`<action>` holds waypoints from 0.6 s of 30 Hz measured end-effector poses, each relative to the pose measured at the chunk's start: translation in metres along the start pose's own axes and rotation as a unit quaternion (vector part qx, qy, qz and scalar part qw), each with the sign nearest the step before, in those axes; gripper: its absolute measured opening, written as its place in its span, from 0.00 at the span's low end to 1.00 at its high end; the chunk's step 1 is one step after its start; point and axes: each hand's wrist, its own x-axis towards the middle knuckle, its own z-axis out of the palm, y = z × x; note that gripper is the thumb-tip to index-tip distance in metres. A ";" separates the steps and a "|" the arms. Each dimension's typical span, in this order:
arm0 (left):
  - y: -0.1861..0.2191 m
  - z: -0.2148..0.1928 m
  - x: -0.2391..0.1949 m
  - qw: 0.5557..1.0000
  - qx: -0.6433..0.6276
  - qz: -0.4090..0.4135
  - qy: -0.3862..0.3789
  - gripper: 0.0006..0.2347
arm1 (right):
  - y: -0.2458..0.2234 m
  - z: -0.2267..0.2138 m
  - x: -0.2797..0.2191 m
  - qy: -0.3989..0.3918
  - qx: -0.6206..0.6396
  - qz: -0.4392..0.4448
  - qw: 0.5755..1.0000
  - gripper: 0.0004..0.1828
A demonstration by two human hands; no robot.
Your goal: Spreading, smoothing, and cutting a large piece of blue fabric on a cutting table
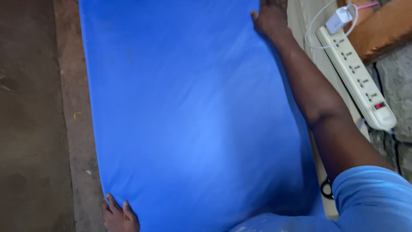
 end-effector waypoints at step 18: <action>-0.007 -0.017 -0.007 0.990 -0.121 0.073 0.013 0.29 | -0.025 -0.100 -0.441 -0.056 0.097 0.008 0.994 0.40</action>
